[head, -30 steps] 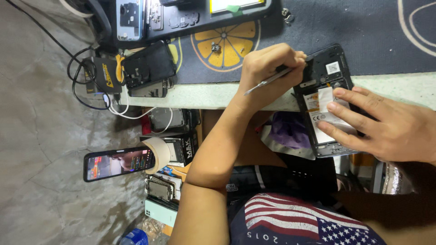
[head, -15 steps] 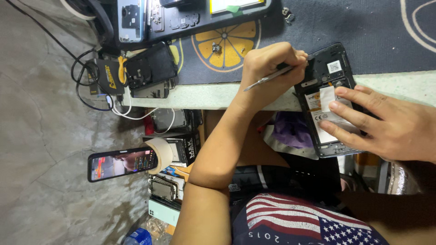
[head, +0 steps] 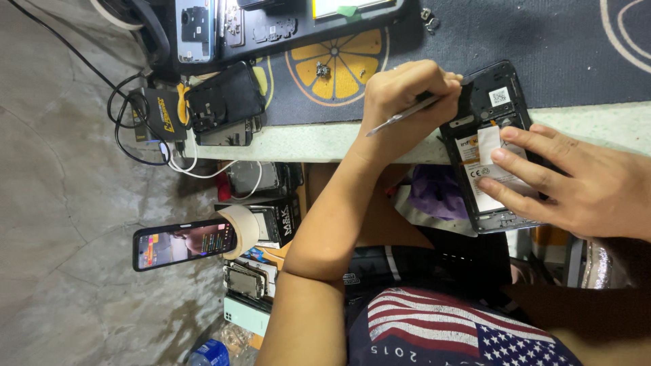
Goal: The person uses a screwdriver and tweezers to remove screws and pry open the back of a smartphone. They carefully lift and disconnect internal components, including the battery and camera module, while working at a cluttered electronics repair bench.
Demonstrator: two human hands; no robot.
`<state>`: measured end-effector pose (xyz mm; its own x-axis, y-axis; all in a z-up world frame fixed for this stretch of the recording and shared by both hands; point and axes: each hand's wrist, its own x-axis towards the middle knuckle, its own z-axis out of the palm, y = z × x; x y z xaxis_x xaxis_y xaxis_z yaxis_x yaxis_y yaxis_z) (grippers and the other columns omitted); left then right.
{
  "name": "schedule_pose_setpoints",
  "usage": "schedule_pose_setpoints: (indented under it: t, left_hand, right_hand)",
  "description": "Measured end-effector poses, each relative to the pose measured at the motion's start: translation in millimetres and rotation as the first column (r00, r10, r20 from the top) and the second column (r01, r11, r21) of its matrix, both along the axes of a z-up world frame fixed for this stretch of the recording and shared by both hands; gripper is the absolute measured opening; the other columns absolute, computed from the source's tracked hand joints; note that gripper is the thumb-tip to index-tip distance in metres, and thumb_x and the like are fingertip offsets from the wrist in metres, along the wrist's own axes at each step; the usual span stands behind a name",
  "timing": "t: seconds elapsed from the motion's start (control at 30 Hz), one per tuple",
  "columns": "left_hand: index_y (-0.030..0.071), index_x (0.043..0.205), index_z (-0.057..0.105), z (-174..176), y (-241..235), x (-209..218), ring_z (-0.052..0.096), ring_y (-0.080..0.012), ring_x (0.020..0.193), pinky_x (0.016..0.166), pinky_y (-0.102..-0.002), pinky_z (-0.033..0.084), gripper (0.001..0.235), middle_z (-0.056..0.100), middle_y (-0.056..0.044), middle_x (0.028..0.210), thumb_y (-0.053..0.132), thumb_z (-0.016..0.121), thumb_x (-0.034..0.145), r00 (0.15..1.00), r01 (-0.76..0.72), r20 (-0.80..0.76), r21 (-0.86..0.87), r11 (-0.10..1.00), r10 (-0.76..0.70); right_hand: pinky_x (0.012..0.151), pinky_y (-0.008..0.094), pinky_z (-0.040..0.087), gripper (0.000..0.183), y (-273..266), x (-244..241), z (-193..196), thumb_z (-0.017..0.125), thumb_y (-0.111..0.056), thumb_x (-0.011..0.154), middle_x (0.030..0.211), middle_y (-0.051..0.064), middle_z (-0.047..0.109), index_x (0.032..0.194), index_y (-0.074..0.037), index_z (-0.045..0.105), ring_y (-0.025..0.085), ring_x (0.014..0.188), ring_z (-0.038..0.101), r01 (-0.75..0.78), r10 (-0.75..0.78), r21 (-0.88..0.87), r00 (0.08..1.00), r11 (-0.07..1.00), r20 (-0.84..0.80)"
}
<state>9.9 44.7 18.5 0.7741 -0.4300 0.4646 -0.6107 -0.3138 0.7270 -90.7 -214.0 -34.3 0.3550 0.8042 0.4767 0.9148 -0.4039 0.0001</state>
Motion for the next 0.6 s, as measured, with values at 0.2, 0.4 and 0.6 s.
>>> schedule_pose_setpoints:
  t: [0.2, 0.4, 0.6]
  left_hand:
    - [0.003, 0.085, 0.059, -1, -1, 1, 0.079, -0.0177, 0.091, 0.074, -0.026, 0.064, 0.020, 0.073, -0.007, 0.088, -0.002, 0.079, 0.082, 0.999, 0.018, -0.031, -0.068, 0.998, -0.020]
    - [0.006, 0.084, 0.064, -2, -7, 2, 0.076, -0.0139, 0.086, 0.074, -0.026, 0.060, 0.018, 0.076, -0.004, 0.090, 0.002, 0.081, 0.082, 1.000, 0.005, 0.018, -0.034, 0.999, -0.004]
    - [0.009, 0.082, 0.066, 0, -16, 7, 0.070, -0.0128, 0.079, 0.071, -0.026, 0.055, 0.018, 0.078, 0.001, 0.090, 0.008, 0.084, 0.083, 0.998, -0.021, 0.052, 0.053, 0.998, 0.018]
  right_hand:
    - [0.105, 0.054, 0.054, 0.057, 0, 1, 4, 0.063, -0.016, 0.080, 0.134, 0.026, 0.061, 0.136, -0.010, 0.061, 0.043, 0.129, 0.059, 0.002, -0.002, 0.002, 1.000, 1.000, -0.001]
    - [0.104, 0.048, 0.050, 0.048, -1, -3, 3, 0.062, -0.017, 0.086, 0.135, 0.020, 0.063, 0.134, -0.013, 0.062, 0.039, 0.131, 0.059, 0.043, -0.043, -0.013, 0.999, 0.999, -0.010]
    - [0.105, 0.045, 0.049, 0.045, -4, -5, -3, 0.062, -0.018, 0.088, 0.131, 0.015, 0.063, 0.133, -0.016, 0.063, 0.037, 0.132, 0.059, 0.064, -0.064, -0.022, 0.998, 0.998, -0.013]
